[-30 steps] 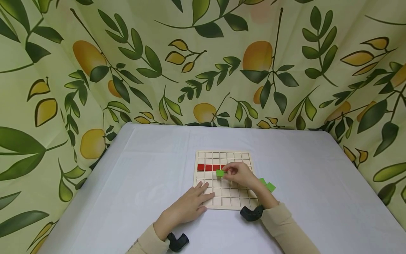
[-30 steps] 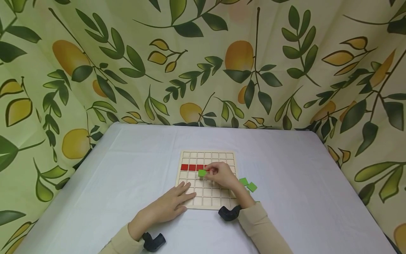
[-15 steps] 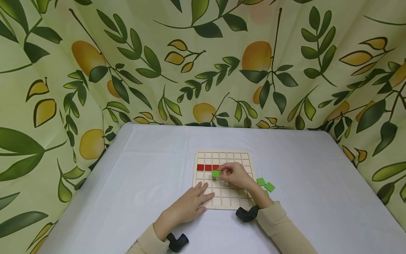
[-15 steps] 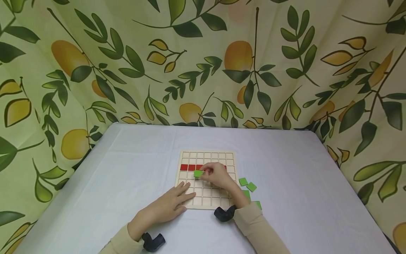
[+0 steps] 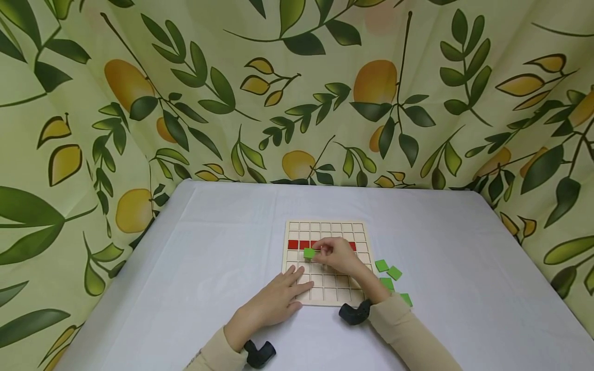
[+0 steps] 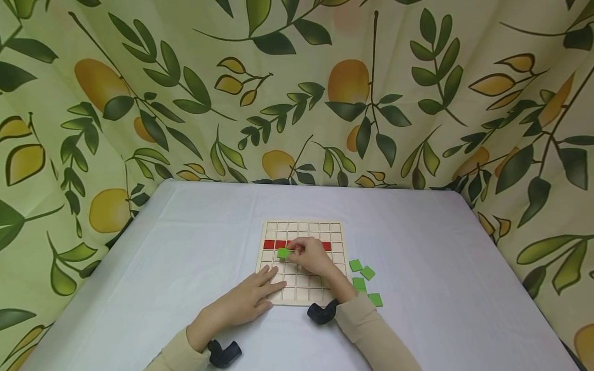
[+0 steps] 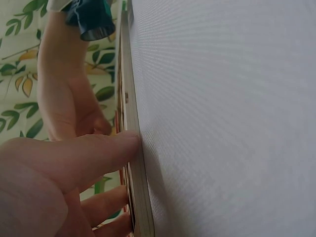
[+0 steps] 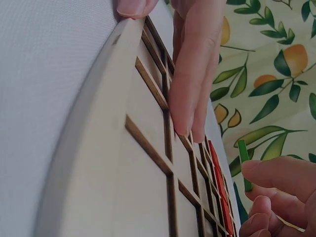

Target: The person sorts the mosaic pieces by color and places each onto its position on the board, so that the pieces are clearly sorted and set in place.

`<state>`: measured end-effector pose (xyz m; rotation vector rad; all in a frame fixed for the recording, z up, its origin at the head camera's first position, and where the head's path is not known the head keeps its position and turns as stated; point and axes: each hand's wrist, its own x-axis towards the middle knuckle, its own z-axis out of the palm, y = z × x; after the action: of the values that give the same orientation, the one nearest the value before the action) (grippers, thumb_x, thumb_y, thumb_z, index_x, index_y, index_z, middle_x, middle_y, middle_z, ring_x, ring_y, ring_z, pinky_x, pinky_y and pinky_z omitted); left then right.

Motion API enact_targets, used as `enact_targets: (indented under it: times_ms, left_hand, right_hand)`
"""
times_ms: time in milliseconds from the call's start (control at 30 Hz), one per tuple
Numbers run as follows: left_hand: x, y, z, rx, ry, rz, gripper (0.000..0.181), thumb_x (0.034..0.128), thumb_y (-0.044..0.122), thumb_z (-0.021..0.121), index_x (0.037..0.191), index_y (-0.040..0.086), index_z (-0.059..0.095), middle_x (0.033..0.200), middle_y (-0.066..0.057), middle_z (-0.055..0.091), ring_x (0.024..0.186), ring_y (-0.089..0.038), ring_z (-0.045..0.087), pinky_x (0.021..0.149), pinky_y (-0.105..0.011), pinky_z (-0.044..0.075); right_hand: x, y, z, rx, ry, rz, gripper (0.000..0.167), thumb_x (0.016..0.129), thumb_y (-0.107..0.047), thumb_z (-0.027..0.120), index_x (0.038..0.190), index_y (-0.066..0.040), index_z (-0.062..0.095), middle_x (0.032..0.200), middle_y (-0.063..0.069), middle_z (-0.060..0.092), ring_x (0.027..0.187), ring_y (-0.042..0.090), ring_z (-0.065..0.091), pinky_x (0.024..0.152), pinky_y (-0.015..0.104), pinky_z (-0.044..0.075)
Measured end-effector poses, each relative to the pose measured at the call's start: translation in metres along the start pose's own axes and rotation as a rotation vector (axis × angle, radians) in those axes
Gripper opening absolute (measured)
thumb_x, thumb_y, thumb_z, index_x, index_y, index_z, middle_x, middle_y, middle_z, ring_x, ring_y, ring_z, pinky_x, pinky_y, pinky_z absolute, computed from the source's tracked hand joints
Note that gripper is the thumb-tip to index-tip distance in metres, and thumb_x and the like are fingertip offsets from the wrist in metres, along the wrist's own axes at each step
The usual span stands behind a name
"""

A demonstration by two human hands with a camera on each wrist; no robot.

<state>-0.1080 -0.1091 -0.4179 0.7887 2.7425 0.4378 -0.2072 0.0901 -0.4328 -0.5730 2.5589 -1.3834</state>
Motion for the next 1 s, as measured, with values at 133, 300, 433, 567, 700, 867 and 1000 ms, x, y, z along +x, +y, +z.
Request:
enact_targets:
  times_ms: [133, 300, 433, 567, 700, 867, 1000]
  left_hand:
    - [0.0, 0.0, 0.0, -0.003, -0.003, -0.004, 0.047, 0.0961, 0.025, 0.056, 0.143, 0.025, 0.048, 0.159, -0.01, 0.033, 0.149, -0.032, 0.028, 0.119, -0.051, 0.031]
    - [0.001, -0.001, 0.0, -0.006, -0.007, -0.008, 0.047, 0.0961, 0.025, 0.056, 0.143, 0.026, 0.048, 0.159, -0.01, 0.033, 0.15, -0.031, 0.027, 0.119, -0.051, 0.031]
    - [0.002, -0.001, 0.001, 0.001, -0.008, -0.006, 0.047, 0.0963, 0.025, 0.056, 0.143, 0.026, 0.048, 0.159, -0.009, 0.033, 0.15, -0.03, 0.027, 0.119, -0.051, 0.031]
    - [0.002, -0.002, 0.001, 0.006, -0.008, -0.001, 0.047, 0.0965, 0.025, 0.056, 0.143, 0.026, 0.047, 0.159, -0.01, 0.032, 0.15, -0.03, 0.026, 0.119, -0.051, 0.031]
    - [0.003, -0.002, 0.001, 0.01, -0.008, 0.002, 0.047, 0.0967, 0.025, 0.055, 0.143, 0.025, 0.047, 0.159, -0.01, 0.032, 0.15, -0.031, 0.027, 0.119, -0.051, 0.031]
    - [0.003, -0.002, 0.002, 0.014, -0.01, 0.003, 0.047, 0.0967, 0.026, 0.055, 0.143, 0.025, 0.047, 0.158, -0.01, 0.033, 0.149, -0.032, 0.027, 0.119, -0.051, 0.031]
    - [0.003, -0.002, 0.002, 0.023, -0.011, 0.003, 0.047, 0.0969, 0.026, 0.055, 0.143, 0.025, 0.047, 0.158, -0.011, 0.033, 0.149, -0.031, 0.028, 0.119, -0.051, 0.031]
  right_hand:
    - [0.003, -0.001, 0.004, -0.002, 0.004, -0.008, 0.021, 0.08, -0.007, 0.073, 0.098, 0.003, 0.07, 0.066, 0.001, 0.053, 0.059, 0.008, 0.044, 0.05, 0.015, 0.036]
    - [0.007, -0.003, 0.008, -0.01, 0.002, 0.01, 0.022, 0.08, -0.008, 0.074, 0.099, 0.002, 0.071, 0.065, 0.0, 0.053, 0.059, 0.008, 0.044, 0.051, 0.015, 0.036]
    - [0.01, -0.005, 0.01, -0.045, 0.005, 0.028, 0.021, 0.079, -0.009, 0.075, 0.098, 0.0, 0.071, 0.065, -0.001, 0.051, 0.059, 0.008, 0.044, 0.051, 0.015, 0.035]
    - [0.012, -0.007, 0.012, -0.053, 0.005, 0.028, 0.02, 0.079, -0.008, 0.076, 0.097, -0.001, 0.071, 0.065, -0.001, 0.051, 0.059, 0.009, 0.044, 0.051, 0.015, 0.034]
    - [0.015, -0.007, 0.014, -0.05, -0.003, 0.014, 0.02, 0.079, -0.008, 0.076, 0.096, -0.001, 0.071, 0.065, -0.001, 0.051, 0.058, 0.008, 0.043, 0.051, 0.015, 0.033]
    - [0.016, -0.009, 0.017, -0.04, -0.015, 0.028, 0.02, 0.078, -0.008, 0.075, 0.097, -0.001, 0.072, 0.064, -0.001, 0.051, 0.058, 0.009, 0.043, 0.05, 0.015, 0.033]
    - [0.018, -0.012, 0.02, -0.033, -0.026, 0.048, 0.019, 0.079, -0.008, 0.075, 0.097, -0.002, 0.072, 0.064, -0.002, 0.049, 0.059, 0.01, 0.044, 0.05, 0.015, 0.032]
